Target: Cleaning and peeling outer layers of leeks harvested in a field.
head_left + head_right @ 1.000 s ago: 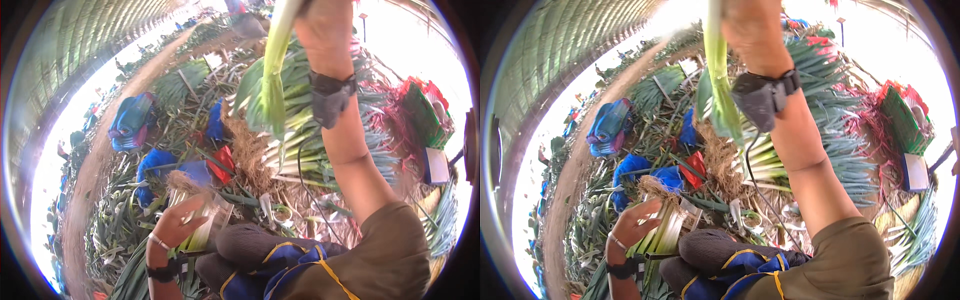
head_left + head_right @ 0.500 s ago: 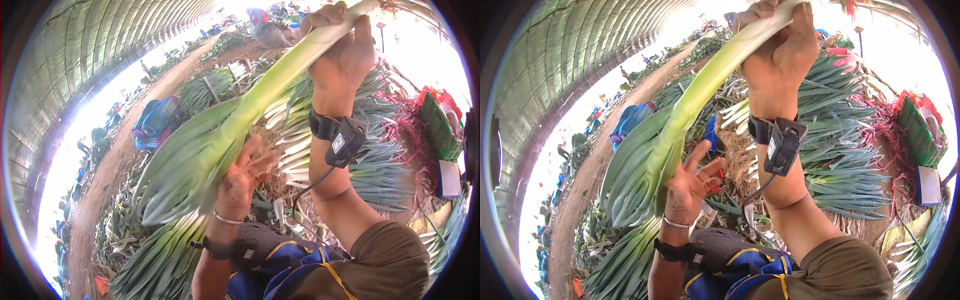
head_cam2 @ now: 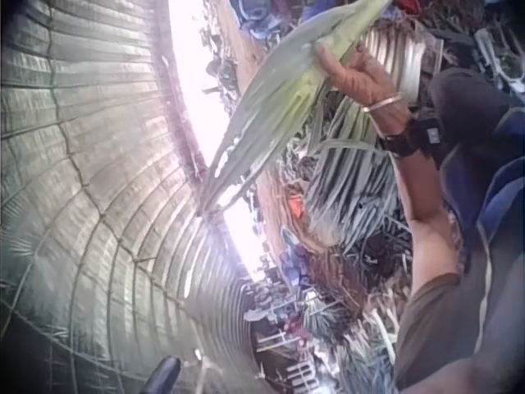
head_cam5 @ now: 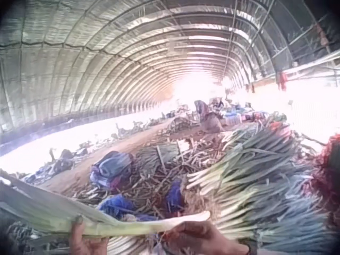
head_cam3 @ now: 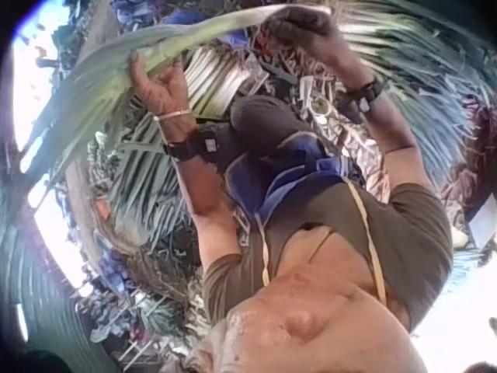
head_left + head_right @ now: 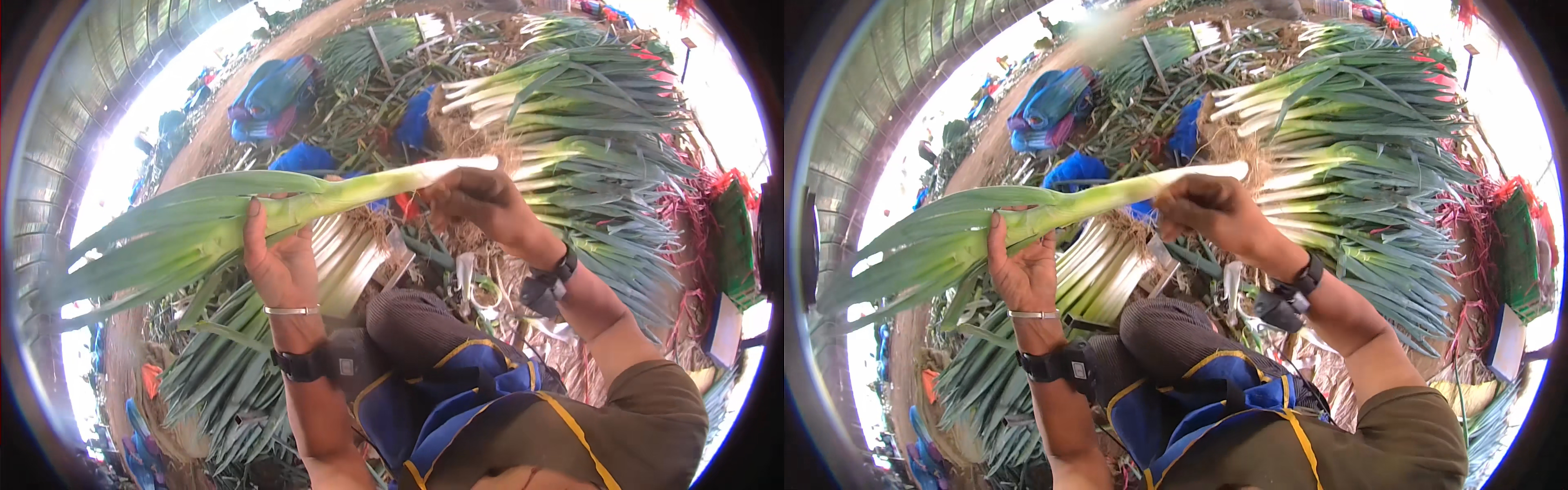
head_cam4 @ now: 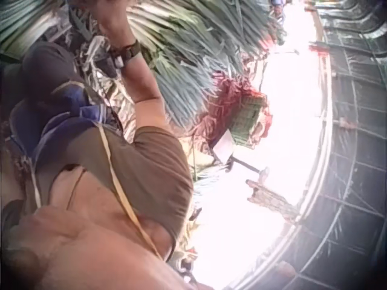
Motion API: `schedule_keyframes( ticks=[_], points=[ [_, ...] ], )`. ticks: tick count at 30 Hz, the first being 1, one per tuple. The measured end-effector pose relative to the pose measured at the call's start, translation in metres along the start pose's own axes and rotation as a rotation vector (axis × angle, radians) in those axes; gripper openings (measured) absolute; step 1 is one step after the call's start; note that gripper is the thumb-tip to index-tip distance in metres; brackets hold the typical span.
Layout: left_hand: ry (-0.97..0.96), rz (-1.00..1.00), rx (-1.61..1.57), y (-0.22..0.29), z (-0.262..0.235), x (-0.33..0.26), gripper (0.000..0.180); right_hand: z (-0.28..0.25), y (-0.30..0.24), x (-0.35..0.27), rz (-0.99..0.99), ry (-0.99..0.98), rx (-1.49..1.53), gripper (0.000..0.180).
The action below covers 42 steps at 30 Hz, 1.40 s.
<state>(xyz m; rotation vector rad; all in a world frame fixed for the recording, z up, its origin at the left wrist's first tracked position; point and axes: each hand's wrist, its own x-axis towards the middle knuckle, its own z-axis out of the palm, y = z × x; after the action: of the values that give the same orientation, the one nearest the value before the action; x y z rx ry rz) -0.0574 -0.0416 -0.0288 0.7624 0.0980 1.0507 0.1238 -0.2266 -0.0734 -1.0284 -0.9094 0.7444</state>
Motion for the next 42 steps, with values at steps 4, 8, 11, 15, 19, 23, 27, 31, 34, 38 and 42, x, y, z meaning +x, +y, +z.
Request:
schedule_keyframes(
  ticks=[4,8,11,15,19,23,27,31,34,38,42],
  points=[
    [0.016,-0.099,0.097,-0.023,-0.028,-0.008,0.031,0.028,0.014,0.032,-0.312,-0.063,-0.404,0.034],
    [0.035,-0.125,0.194,-0.047,-0.031,-0.022,0.033,0.046,0.063,0.053,-0.009,-0.365,-0.042,0.045],
    [0.020,-0.237,0.110,-0.050,-0.047,-0.020,0.036,0.045,0.085,0.047,0.165,-0.351,0.146,0.041],
    [0.015,-0.200,0.254,-0.054,-0.076,-0.016,0.039,0.046,0.111,0.027,-0.036,-0.306,-0.148,0.043],
    [0.094,-0.248,0.276,-0.068,-0.077,-0.011,0.043,0.044,0.120,0.009,-0.174,-0.196,0.014,0.027],
    [0.099,-0.197,0.313,-0.050,-0.091,-0.006,0.043,0.020,0.090,-0.013,0.156,-0.203,0.261,0.018],
    [0.098,-0.216,0.217,-0.036,-0.106,-0.003,0.043,-0.015,0.050,-0.024,0.079,-0.097,0.230,0.016],
    [-0.003,-0.254,0.188,-0.038,-0.111,-0.006,0.047,-0.077,-0.012,0.004,-0.309,0.072,0.411,0.019],
    [-0.217,-0.234,0.111,-0.032,-0.108,-0.009,0.052,-0.079,0.001,0.014,-0.052,0.137,0.171,0.031],
    [-0.471,-0.251,0.002,-0.031,-0.104,-0.013,0.076,-0.047,0.068,0.014,0.190,-0.213,-0.659,0.048],
    [-0.612,-0.335,-0.052,-0.021,-0.082,-0.017,0.101,-0.017,0.130,-0.011,-0.352,-0.302,-0.808,0.047]
  ],
)
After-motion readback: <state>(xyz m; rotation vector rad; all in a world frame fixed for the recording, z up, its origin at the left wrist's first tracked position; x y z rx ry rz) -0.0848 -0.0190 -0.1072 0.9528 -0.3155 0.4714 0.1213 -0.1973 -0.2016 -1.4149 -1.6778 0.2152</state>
